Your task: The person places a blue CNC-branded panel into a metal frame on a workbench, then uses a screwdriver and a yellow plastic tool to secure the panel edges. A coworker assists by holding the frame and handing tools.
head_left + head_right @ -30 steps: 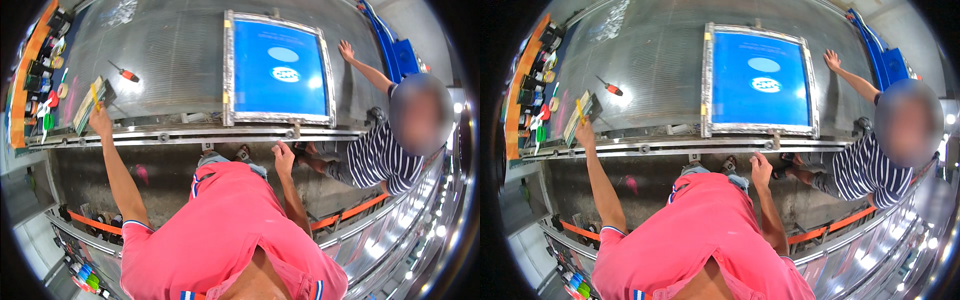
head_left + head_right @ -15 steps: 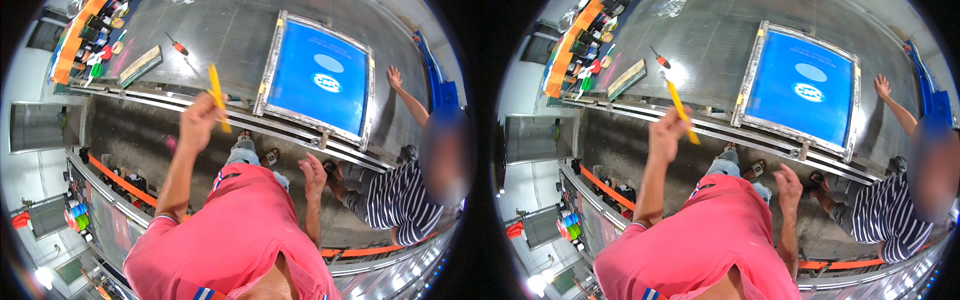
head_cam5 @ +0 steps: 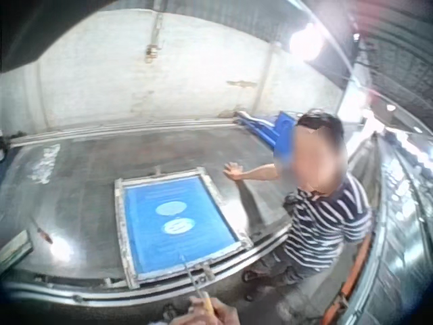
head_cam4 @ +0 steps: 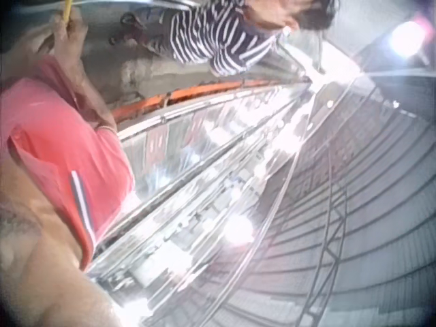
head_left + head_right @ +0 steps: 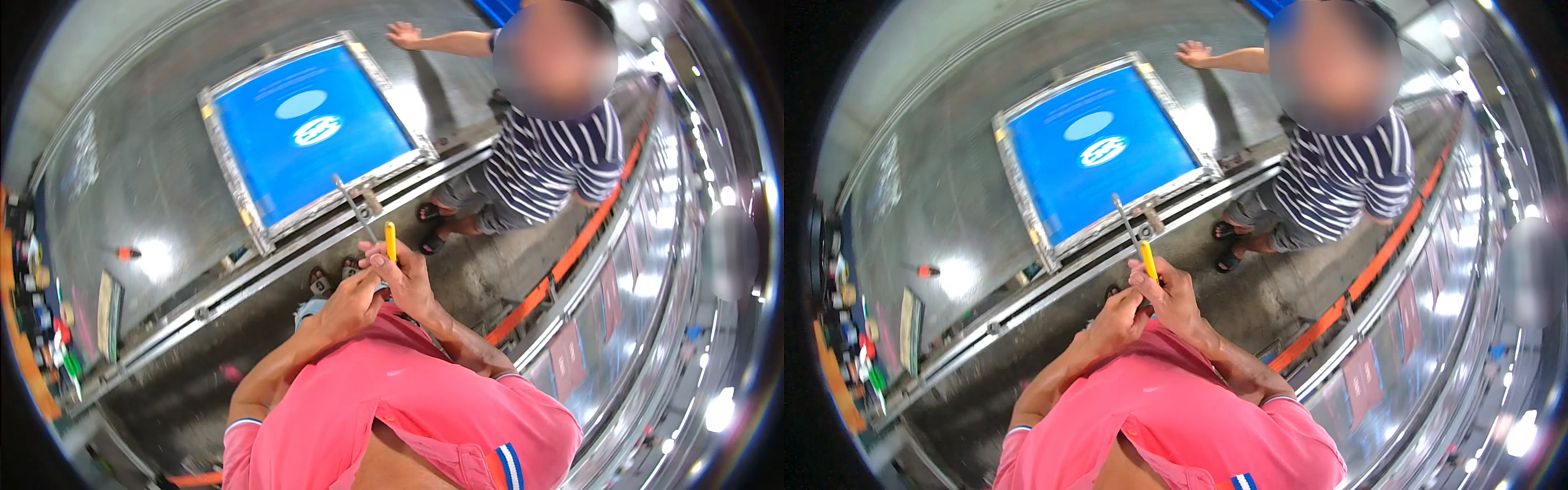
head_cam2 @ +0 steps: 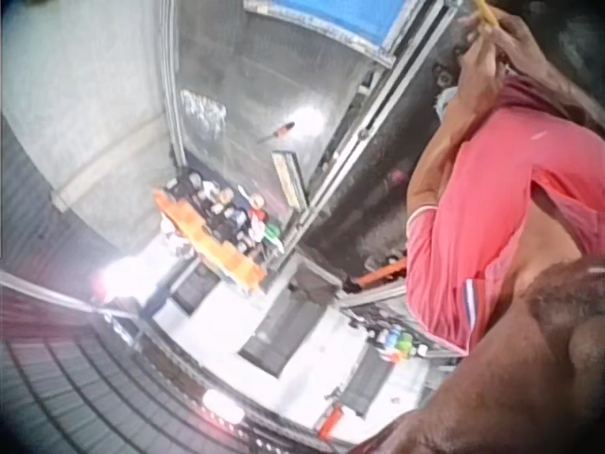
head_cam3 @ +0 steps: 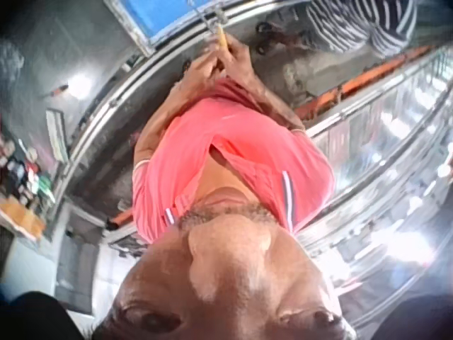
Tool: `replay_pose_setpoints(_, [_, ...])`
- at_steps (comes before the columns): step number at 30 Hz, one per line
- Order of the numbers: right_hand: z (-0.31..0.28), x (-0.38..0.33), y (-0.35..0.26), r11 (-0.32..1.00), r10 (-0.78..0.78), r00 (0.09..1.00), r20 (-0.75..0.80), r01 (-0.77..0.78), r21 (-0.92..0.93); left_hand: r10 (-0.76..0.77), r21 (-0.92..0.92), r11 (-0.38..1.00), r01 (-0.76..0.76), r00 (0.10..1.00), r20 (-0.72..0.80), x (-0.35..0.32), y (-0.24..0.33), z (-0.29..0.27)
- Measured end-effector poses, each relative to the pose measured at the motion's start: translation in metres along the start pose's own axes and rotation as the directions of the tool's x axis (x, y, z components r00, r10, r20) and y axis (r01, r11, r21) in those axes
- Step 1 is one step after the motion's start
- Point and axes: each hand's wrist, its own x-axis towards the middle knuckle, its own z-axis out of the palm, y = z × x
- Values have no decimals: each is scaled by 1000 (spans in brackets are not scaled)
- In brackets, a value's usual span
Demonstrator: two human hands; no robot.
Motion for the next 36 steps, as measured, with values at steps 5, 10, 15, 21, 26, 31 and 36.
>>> replay_pose_setpoints(5, [0,-28,-11,991,61,988,-139,-77,-112,51,-41,998,-41,952,302,-10,-19,0])
replay_pose_setpoints(10, [-20,-32,-24,994,41,958,-284,-69,-90,64,-27,998,-59,965,254,0,-15,3])
replay_pose_setpoints(15, [-59,-14,-57,902,110,879,-463,-284,-325,-102,37,993,108,986,-133,29,-88,-38])
replay_pose_setpoints(21, [-104,35,-69,802,-24,959,-284,-151,-578,-65,417,883,217,935,-348,76,-205,-30])
replay_pose_setpoints(26, [-131,77,-62,809,-33,989,-141,-56,-585,-149,557,772,307,939,-311,97,-217,-6])
replay_pose_setpoints(31, [-142,105,-57,809,-35,999,-15,20,-587,-51,605,753,259,940,-339,93,-227,2])
replay_pose_setpoints(36, [-151,120,-59,815,-27,998,58,56,-577,-56,551,804,226,950,-307,90,-223,-3])
